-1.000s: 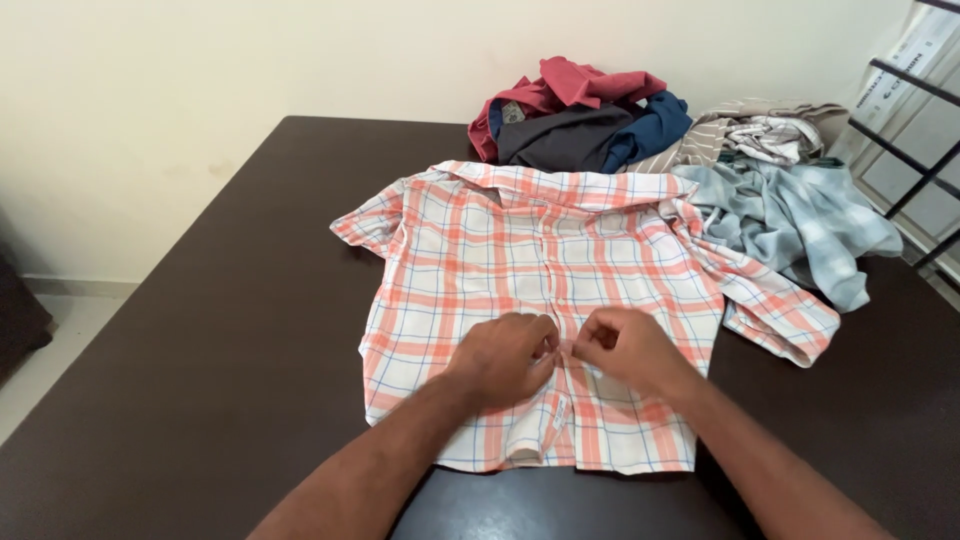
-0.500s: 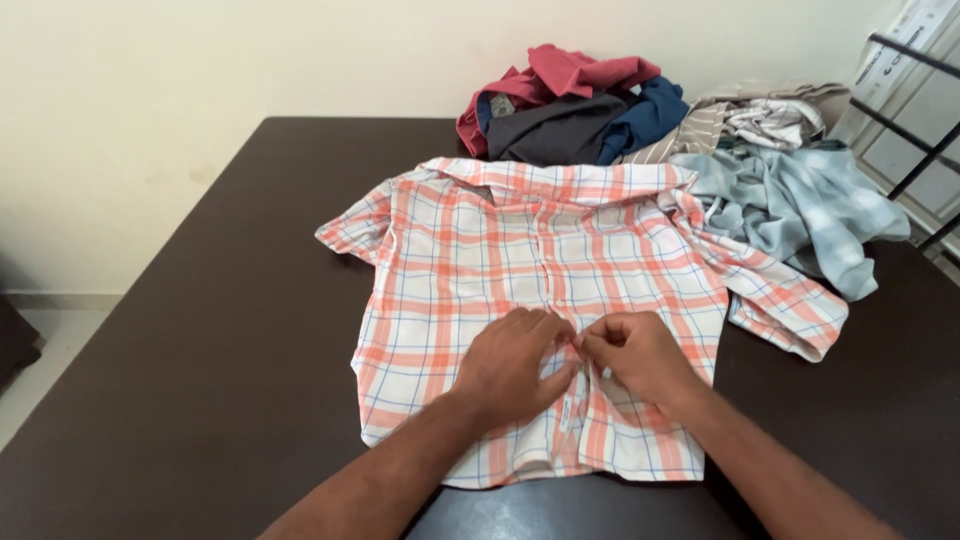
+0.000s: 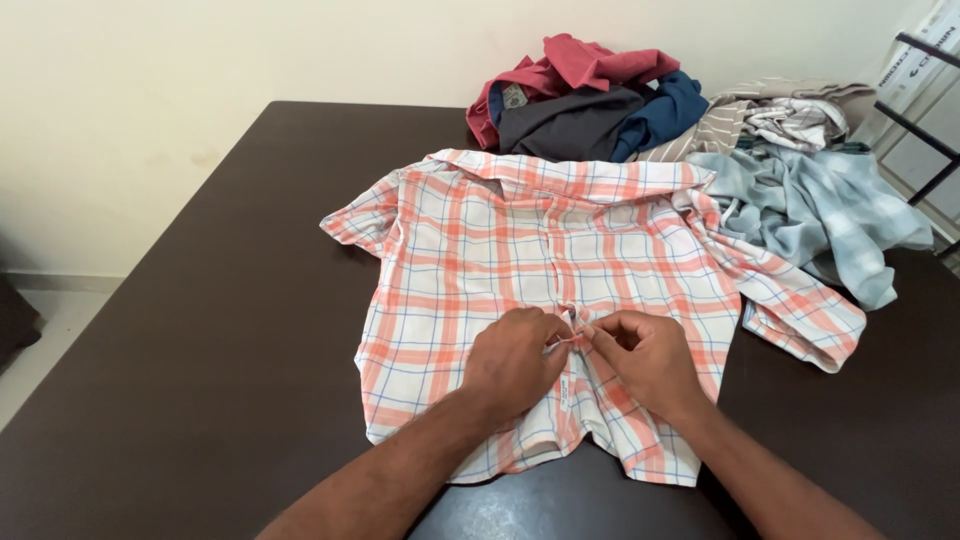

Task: The person folds a plaid shirt on a dark table, smoothing the fabric and buttoning it before setting it aside. They then pick up a second plaid shirt, unfold it, and begin buttoning it.

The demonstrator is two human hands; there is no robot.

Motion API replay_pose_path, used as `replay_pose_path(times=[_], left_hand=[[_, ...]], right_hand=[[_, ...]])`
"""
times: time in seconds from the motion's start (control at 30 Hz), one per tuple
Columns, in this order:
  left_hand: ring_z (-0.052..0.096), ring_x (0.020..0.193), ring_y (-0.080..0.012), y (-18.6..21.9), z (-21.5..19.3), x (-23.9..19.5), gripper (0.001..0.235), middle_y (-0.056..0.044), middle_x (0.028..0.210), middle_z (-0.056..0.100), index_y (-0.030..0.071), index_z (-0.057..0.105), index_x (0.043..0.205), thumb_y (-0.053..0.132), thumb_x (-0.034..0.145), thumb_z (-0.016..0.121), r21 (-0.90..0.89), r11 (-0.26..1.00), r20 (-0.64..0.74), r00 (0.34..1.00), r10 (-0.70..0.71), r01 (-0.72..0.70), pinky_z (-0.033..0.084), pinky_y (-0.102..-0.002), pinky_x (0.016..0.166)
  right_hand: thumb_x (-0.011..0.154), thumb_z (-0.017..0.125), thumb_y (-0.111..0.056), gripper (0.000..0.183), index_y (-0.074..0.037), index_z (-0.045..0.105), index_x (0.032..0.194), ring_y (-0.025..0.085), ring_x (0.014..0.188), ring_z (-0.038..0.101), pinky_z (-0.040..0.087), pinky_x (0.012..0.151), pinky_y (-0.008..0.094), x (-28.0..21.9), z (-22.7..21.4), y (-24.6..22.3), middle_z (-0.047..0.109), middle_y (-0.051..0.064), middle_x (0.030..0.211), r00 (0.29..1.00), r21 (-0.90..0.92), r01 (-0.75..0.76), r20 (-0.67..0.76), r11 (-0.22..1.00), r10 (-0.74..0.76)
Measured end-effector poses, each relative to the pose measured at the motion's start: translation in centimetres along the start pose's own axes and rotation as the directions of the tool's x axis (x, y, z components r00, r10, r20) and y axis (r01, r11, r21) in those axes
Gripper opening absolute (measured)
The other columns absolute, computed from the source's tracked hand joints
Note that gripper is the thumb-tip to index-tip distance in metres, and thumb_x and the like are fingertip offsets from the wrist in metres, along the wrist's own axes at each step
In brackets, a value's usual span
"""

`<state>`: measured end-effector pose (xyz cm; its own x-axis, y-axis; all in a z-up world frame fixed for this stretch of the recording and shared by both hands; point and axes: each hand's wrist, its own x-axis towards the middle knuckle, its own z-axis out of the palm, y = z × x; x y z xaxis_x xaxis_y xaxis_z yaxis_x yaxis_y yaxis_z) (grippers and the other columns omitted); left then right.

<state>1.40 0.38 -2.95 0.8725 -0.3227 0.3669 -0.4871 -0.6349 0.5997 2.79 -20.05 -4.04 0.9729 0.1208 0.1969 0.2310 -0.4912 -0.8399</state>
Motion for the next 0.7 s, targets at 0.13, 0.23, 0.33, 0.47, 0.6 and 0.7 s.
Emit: replay_pose_path(times=[0.13,0.23,0.33,0.47,0.6,0.7], left_hand=[[0.067,0.100,-0.0276,0.3,0.0,-0.2,0.022,-0.010,0.096,0.071,0.010,0.076,0.105,0.024,0.090,0.070,0.004,1.000,0.000,1.000,-0.012,0.012,0.054,-0.043,0.083],[0.066,0.097,-0.0288,0.1,-0.3,-0.3,0.022,-0.011,0.094,0.069,0.010,0.077,0.107,0.026,0.093,0.068,0.027,1.000,-0.002,1.000,-0.003,0.003,0.054,-0.043,0.081],[0.067,0.097,-0.0280,-0.1,0.2,-0.2,0.022,-0.011,0.095,0.071,0.008,0.078,0.104,0.026,0.094,0.068,-0.001,1.000,-0.027,0.999,0.025,-0.025,0.054,-0.043,0.083],[0.068,0.099,-0.0280,-0.4,0.4,-0.2,0.022,-0.010,0.098,0.073,0.006,0.076,0.105,0.021,0.091,0.069,-0.018,0.998,-0.076,0.995,0.063,-0.065,0.055,-0.043,0.083],[0.068,0.099,-0.0294,-0.6,0.5,-0.3,0.020,-0.010,0.097,0.073,0.006,0.076,0.104,0.018,0.090,0.068,-0.017,0.991,-0.132,0.983,0.129,-0.133,0.055,-0.044,0.082],[0.068,0.098,-0.0281,-0.8,0.8,-0.3,0.018,-0.009,0.097,0.073,0.007,0.076,0.104,0.017,0.093,0.066,-0.036,0.989,-0.151,0.979,0.135,-0.142,0.055,-0.042,0.082]], right_hand=[[0.093,0.072,-0.016,0.020,0.002,0.078,0.099,0.008,0.071,0.069,0.057,0.063,0.025,0.2,0.0,0.7,0.079,0.006,0.083,0.998,0.079,-0.055,0.049,0.995,0.051],[0.095,0.070,-0.016,0.020,0.002,0.077,0.102,0.008,0.076,0.070,0.057,0.067,0.024,0.4,0.1,0.5,0.079,0.007,0.087,0.990,0.140,-0.104,0.104,0.985,0.090],[0.094,0.070,-0.015,0.021,0.002,0.078,0.102,0.008,0.077,0.071,0.058,0.069,0.024,0.3,-0.1,0.6,0.079,0.007,0.087,0.984,0.194,-0.142,0.131,0.971,0.118],[0.092,0.073,-0.014,0.020,0.002,0.078,0.102,0.006,0.077,0.069,0.057,0.069,0.023,0.4,-0.3,0.2,0.079,0.005,0.088,0.978,0.220,-0.171,0.159,0.960,0.138],[0.101,0.075,-0.015,0.023,0.005,0.082,0.111,0.021,0.058,0.045,0.035,0.049,0.036,0.4,-0.7,-0.4,0.074,0.014,0.083,0.930,0.089,-0.346,0.163,0.934,0.329],[0.090,0.075,-0.016,0.022,0.002,0.079,0.101,0.009,0.060,0.055,0.043,0.052,0.026,0.4,-0.5,-1.0,0.075,0.005,0.078,0.937,0.164,-0.335,0.159,0.928,0.310]])
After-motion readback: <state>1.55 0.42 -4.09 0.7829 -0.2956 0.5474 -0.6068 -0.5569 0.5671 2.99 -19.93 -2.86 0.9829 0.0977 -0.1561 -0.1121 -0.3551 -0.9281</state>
